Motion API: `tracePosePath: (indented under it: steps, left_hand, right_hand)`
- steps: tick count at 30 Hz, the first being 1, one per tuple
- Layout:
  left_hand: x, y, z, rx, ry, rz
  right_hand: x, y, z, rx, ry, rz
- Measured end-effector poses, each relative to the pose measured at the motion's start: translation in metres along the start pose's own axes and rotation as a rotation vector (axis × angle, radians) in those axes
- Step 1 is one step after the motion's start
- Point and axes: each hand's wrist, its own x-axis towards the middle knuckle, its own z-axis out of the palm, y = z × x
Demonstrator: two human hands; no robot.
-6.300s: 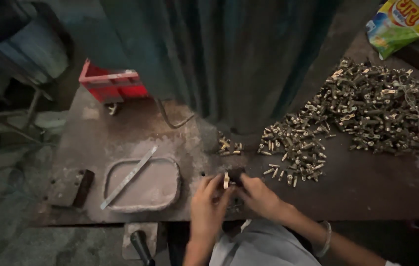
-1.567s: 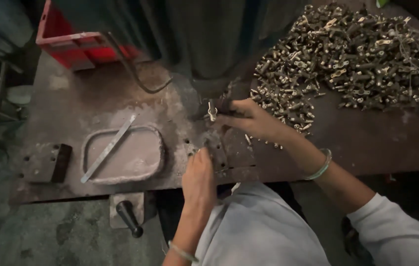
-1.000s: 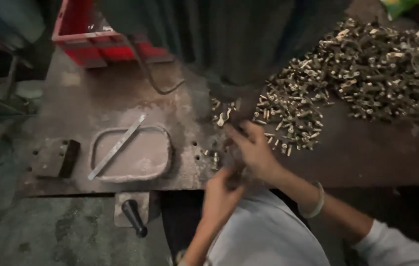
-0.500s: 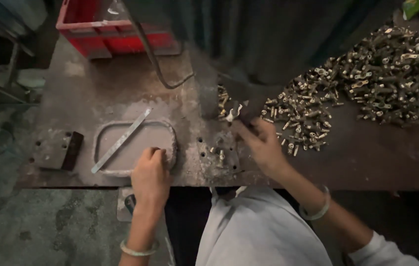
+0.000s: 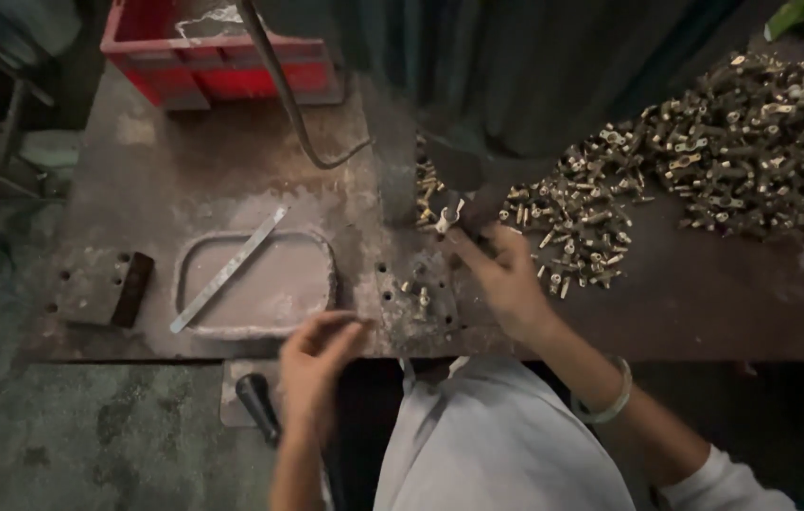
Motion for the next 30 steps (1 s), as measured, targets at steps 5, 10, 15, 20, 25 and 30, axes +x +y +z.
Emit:
tracePosePath:
  steps: [5,10,15,20,25,30]
  left_hand:
    - [-0.038,-0.039,0.055,0.215,0.019,0.318]
    - [-0.045,-0.043,0.071,0.382,0.106,0.572]
    - [-0.033,-0.044,0.075,0.580,0.135,0.737]
    - [-0.026,-0.037,0.082,0.619,0.026,0.796]
    - [-0.026,-0.029,0.084,0.684,0.028,0.634]
    - [-0.022,-0.010,0.084,0.895,0.082,0.845]
  right_hand:
    - [0.009,0.027,-0.013,-0.065,-0.036,-0.068]
    - [0.012,0.014,-0.014,-0.060,-0.071,-0.050]
    - [0.008,0.009,-0.012,-0.152,-0.044,-0.067]
    - [0.011,0.023,-0.013,-0.051,-0.068,-0.086]
    - [0.009,0.022,-0.013,-0.016,-0.074,-0.044]
    - [0.003,-0.005,0.001,0.074,-0.072,0.004]
